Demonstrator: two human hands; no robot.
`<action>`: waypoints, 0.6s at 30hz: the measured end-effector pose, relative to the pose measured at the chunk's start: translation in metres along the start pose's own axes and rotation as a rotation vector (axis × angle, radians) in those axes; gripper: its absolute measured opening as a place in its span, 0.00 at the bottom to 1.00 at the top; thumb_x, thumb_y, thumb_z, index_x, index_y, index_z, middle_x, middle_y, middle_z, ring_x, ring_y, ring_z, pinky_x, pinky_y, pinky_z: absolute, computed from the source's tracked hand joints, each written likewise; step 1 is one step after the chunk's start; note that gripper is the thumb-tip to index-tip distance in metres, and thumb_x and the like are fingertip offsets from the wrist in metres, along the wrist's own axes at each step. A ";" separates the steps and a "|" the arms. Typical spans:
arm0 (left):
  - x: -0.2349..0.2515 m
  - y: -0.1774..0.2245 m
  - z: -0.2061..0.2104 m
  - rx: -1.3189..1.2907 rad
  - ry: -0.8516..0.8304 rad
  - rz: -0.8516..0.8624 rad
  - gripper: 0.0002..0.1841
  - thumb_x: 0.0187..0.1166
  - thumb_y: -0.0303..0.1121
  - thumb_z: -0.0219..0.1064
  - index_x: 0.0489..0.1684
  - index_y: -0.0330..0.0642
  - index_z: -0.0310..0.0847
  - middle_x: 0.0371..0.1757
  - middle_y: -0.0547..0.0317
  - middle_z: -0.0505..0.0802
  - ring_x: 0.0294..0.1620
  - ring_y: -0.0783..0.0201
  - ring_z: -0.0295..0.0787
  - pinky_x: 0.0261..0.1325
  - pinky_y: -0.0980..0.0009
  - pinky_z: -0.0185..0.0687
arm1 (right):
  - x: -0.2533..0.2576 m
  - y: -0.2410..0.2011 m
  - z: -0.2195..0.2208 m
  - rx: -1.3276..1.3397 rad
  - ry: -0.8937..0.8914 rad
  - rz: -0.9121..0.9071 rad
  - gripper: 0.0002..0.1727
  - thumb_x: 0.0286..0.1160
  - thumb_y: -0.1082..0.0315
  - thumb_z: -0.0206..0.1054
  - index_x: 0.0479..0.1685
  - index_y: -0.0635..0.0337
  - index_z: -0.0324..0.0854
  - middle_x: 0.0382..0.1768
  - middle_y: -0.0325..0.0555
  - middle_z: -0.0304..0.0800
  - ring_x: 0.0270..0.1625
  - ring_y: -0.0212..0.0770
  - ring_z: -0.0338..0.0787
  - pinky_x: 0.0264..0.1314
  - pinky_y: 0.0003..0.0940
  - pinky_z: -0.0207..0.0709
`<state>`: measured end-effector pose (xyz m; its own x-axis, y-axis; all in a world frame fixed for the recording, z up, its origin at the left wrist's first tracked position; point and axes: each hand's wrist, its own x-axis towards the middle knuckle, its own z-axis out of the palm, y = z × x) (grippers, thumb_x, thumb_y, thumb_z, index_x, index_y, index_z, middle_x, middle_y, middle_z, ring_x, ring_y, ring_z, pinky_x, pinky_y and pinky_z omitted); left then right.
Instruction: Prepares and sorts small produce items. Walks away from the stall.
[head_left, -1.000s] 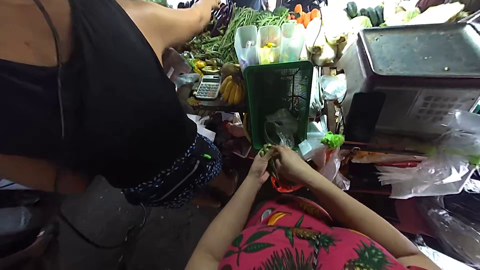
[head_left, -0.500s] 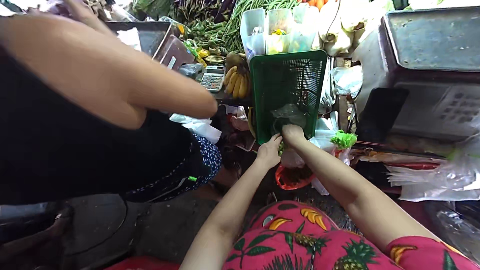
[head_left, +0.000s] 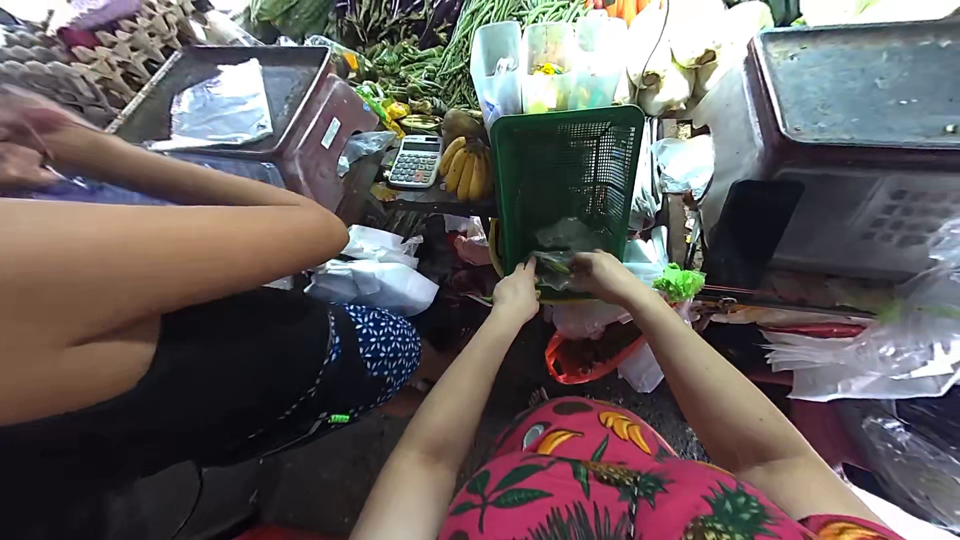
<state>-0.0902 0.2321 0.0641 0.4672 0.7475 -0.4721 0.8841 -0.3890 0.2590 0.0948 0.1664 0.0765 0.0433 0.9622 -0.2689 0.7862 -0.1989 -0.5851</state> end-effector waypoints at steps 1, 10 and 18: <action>0.000 0.000 -0.003 -0.033 0.016 0.002 0.52 0.67 0.33 0.76 0.96 0.52 0.47 0.84 0.47 0.74 0.69 0.41 0.85 0.64 0.38 0.83 | -0.007 -0.003 -0.005 0.024 0.019 -0.014 0.13 0.83 0.68 0.66 0.60 0.58 0.88 0.57 0.54 0.92 0.68 0.57 0.86 0.77 0.58 0.74; 0.009 0.002 -0.019 -0.088 0.029 -0.002 0.49 0.67 0.36 0.76 0.94 0.46 0.52 0.79 0.43 0.80 0.73 0.41 0.82 0.70 0.37 0.79 | -0.029 -0.002 0.004 0.215 0.613 -0.131 0.12 0.86 0.72 0.61 0.58 0.61 0.89 0.47 0.55 0.95 0.51 0.50 0.94 0.61 0.51 0.85; 0.003 -0.018 -0.020 -0.637 0.045 0.012 0.38 0.68 0.33 0.76 0.81 0.36 0.65 0.55 0.40 0.91 0.50 0.51 0.93 0.57 0.53 0.88 | -0.045 -0.022 -0.022 0.286 0.964 -0.190 0.18 0.85 0.73 0.62 0.70 0.67 0.81 0.59 0.58 0.92 0.58 0.45 0.93 0.67 0.41 0.85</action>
<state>-0.1047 0.2523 0.0747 0.4638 0.7726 -0.4335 0.6928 -0.0112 0.7211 0.0894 0.1311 0.1184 0.5095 0.6977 0.5036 0.6611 0.0573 -0.7481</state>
